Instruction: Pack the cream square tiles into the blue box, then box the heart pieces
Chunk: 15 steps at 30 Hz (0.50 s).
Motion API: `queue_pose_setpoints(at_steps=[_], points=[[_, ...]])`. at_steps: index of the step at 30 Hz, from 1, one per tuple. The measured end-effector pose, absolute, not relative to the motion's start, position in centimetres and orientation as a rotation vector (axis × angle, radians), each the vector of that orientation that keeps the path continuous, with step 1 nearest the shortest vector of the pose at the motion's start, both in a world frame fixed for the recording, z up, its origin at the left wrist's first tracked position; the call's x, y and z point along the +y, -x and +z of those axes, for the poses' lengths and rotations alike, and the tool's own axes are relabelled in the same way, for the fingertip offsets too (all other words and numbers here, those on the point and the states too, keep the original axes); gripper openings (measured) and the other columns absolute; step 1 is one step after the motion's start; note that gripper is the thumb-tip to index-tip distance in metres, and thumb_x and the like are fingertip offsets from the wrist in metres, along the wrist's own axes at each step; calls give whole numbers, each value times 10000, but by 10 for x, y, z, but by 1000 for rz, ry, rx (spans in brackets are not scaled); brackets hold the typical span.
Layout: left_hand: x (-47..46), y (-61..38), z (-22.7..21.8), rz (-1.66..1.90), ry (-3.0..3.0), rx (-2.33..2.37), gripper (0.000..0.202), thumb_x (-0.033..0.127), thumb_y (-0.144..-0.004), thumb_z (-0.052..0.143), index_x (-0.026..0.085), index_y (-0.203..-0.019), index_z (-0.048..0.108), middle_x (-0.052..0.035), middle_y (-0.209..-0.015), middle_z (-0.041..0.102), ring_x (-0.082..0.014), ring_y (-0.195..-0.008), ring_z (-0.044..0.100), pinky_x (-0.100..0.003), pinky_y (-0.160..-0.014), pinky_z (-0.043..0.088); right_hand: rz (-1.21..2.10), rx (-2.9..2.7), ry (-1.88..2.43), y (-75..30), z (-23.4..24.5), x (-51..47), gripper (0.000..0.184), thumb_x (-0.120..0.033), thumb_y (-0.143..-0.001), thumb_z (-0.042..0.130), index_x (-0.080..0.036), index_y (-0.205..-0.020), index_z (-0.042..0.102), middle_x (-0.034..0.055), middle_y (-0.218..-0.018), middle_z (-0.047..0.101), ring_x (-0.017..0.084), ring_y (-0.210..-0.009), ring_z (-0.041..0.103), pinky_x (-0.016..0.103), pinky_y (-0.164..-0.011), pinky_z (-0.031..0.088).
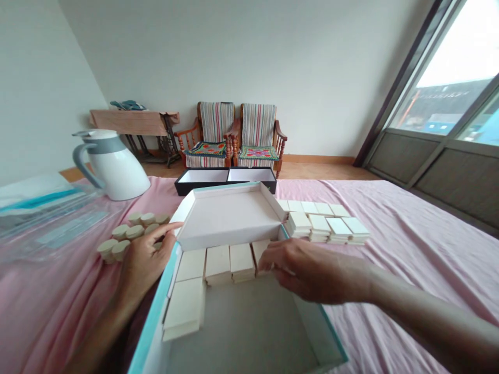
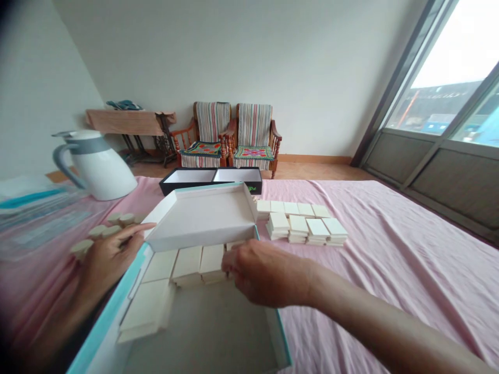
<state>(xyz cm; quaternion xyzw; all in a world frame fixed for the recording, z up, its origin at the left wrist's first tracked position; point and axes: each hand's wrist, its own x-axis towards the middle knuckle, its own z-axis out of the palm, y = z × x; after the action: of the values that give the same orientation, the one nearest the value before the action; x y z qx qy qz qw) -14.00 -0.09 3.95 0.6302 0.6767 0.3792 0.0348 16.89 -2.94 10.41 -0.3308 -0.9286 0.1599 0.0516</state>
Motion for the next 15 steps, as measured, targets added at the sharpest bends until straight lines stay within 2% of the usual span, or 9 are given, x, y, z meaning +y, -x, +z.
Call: queue_pose_setpoints(at_steps=[3,7,9,12,15], points=[[-2,139,43,1144,-1921,2090,351,371,-787,483,217,-1007,709,54,-599,673,-146,-524,572,-188,-451,382,297,-2512,1202,-211,107,-6,246,-89,-825,440,-168,-941,642,38,-857,681,136,-770,609,245,-698,425],[-3,139,46,1173,-1906,2114,323,401,-765,500,260,-966,710,73,-744,726,-159,-630,631,-186,-498,429,205,-2373,1417,-261,90,33,204,-118,-817,452,-152,-900,635,52,-841,677,145,-733,608,252,-674,431],[-2,139,46,1198,-1890,2138,318,411,-752,504,285,-963,707,77,-789,733,-171,-666,647,-196,-525,448,196,-2328,1474,-272,82,50,201,-127,-798,484,-137,-940,626,72,-902,674,154,-779,614,254,-696,441],[-2,139,45,1155,-1845,2163,326,430,-756,506,291,-973,705,58,-792,739,-187,-678,652,-210,-525,452,154,-2331,1518,-268,77,73,313,-157,-768,552,-107,-1074,596,114,-1031,651,188,-927,601,279,-807,439],[-4,138,44,1108,-1791,2183,311,440,-792,496,311,-997,692,66,-797,741,-191,-688,647,-216,-522,456,68,-2504,1605,-250,77,98,504,-231,-758,605,-80,-1230,512,174,-1220,564,249,-1119,512,333,-923,393]])
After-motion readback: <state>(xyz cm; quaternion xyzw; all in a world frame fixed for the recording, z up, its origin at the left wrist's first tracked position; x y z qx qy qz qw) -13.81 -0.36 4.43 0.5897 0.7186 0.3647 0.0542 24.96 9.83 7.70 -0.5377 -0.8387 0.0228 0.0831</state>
